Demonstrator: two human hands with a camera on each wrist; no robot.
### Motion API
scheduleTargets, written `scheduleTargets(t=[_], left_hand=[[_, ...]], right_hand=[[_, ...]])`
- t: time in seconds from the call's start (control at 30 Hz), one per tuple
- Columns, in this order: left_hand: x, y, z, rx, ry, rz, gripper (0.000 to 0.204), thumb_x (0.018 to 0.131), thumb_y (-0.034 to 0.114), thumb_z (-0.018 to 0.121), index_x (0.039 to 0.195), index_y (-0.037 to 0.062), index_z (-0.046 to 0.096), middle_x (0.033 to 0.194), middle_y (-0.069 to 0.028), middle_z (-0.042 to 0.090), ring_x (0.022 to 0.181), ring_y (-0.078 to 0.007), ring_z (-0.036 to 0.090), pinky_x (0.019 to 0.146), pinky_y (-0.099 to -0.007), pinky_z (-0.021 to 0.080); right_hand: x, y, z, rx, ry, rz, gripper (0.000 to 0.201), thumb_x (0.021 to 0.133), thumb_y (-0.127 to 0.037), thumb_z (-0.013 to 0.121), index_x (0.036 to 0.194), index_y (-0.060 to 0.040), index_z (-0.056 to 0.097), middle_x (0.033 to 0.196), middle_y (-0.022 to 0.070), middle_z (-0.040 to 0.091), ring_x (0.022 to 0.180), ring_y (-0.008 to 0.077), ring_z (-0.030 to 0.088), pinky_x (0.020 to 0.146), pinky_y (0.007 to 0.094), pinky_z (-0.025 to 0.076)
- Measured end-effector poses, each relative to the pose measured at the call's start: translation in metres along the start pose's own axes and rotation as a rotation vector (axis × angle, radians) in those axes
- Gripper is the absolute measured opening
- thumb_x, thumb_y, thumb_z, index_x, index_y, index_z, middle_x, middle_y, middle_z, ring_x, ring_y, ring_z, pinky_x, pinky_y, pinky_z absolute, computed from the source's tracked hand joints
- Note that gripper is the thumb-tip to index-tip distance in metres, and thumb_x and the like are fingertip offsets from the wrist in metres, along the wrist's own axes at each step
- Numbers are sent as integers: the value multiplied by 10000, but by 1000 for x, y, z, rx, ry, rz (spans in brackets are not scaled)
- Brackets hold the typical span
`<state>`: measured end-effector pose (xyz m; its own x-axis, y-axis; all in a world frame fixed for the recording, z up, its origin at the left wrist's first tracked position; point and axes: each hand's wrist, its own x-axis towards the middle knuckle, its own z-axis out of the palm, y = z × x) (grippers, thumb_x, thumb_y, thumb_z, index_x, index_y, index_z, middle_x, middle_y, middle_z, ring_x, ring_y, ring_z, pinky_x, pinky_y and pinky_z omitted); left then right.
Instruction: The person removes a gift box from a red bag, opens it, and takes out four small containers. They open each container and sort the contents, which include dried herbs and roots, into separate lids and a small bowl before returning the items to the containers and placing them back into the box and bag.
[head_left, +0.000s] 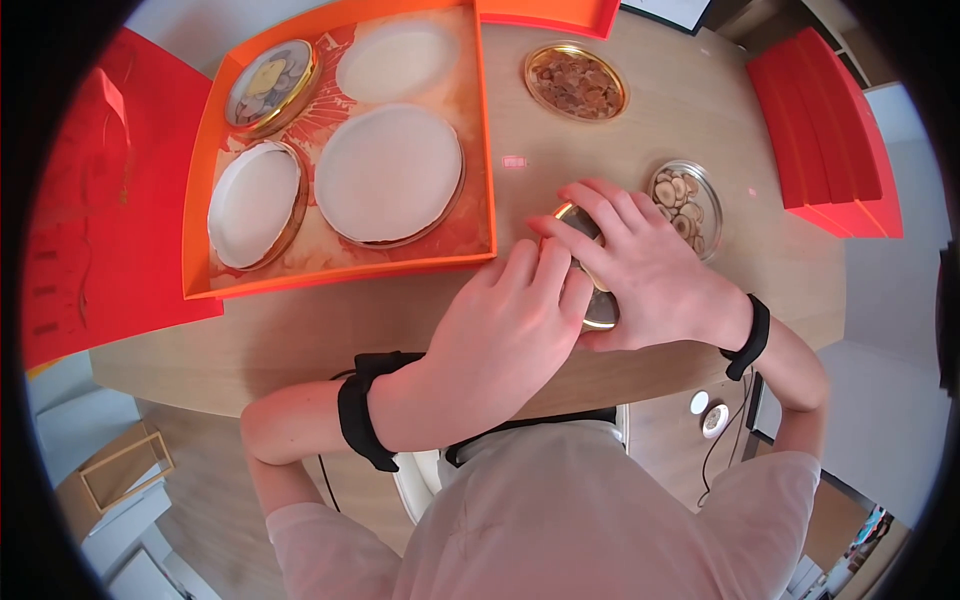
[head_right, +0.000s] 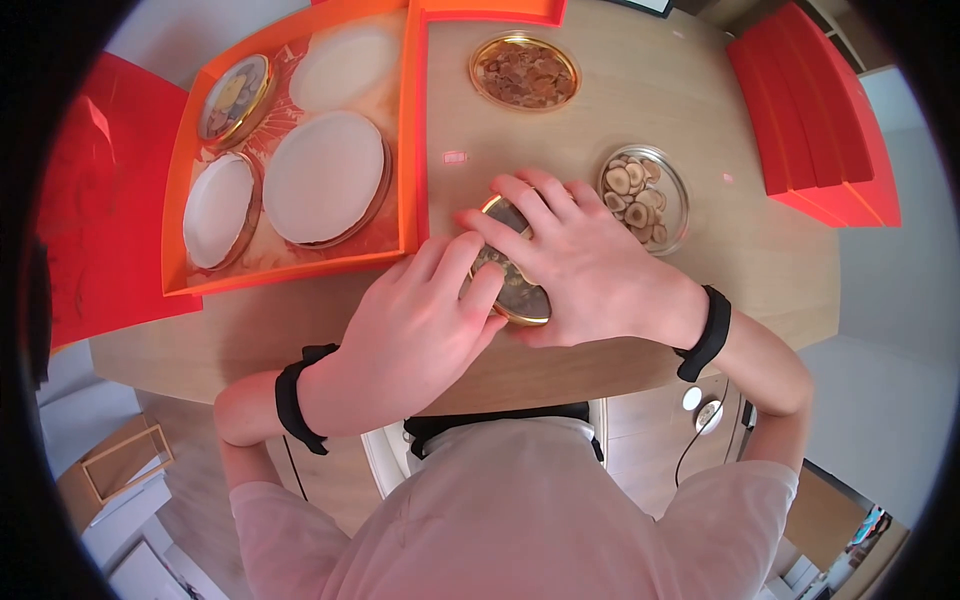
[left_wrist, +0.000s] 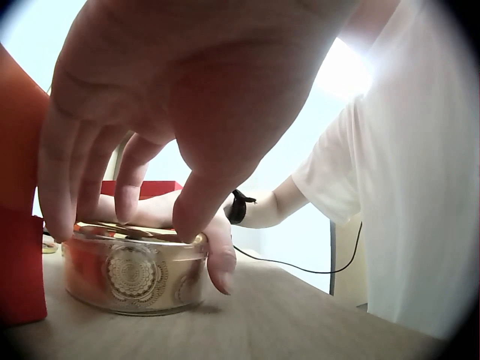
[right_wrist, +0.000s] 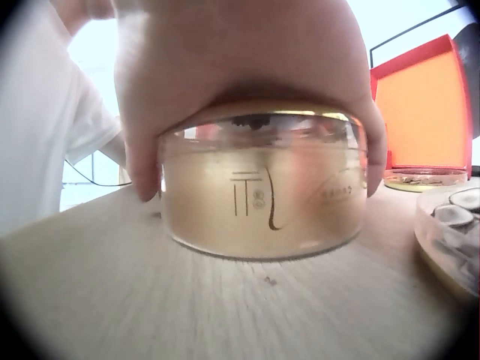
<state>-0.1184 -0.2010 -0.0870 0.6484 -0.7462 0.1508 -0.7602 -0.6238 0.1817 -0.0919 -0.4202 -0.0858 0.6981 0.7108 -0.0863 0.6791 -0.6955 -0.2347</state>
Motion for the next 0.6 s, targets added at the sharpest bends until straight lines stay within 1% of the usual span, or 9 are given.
scheduleTargets(t=[0.1, 0.3, 0.4, 0.6], left_hand=[[-1, 0, 0, 2, 2, 6, 365, 812, 195, 806, 1051, -2, 611, 1168, -144, 550, 1000, -255, 596, 838, -359, 548], [0, 0, -2, -26, -21, 10, 361, 828, 200, 799, 1058, -3, 608, 1172, -145, 545, 994, -255, 601, 835, -363, 542], [-1, -1, -2, -23, -16, 18, 349, 840, 200, 791, 1057, -1, 606, 1176, -146, 542, 989, -255, 603, 829, -363, 540], [-2, -2, -4, -32, -36, 41, 345, 850, 200, 783, 1068, 1, 603, 1156, -145, 538, 969, -253, 602, 810, -364, 536]], right_hand=[[0, -1, -2, -2, -29, 11, 1023, 661, -377, 867, 1532, -152, 380, 1485, 198, 377, 1410, 423, 346, 1074, 555, 400], [2, -5, -5, -29, -77, 55, 1049, 616, -322, 871, 1527, -154, 381, 1464, 198, 384, 1379, 416, 362, 1068, 551, 401], [1, -2, -3, -18, -3, 19, 1044, 586, -300, 865, 1514, -153, 408, 1445, 198, 395, 1350, 417, 386, 1069, 538, 404], [0, -2, -5, 24, 32, -6, 1031, 563, -304, 868, 1495, -152, 453, 1440, 190, 407, 1330, 419, 416, 1080, 527, 406]])
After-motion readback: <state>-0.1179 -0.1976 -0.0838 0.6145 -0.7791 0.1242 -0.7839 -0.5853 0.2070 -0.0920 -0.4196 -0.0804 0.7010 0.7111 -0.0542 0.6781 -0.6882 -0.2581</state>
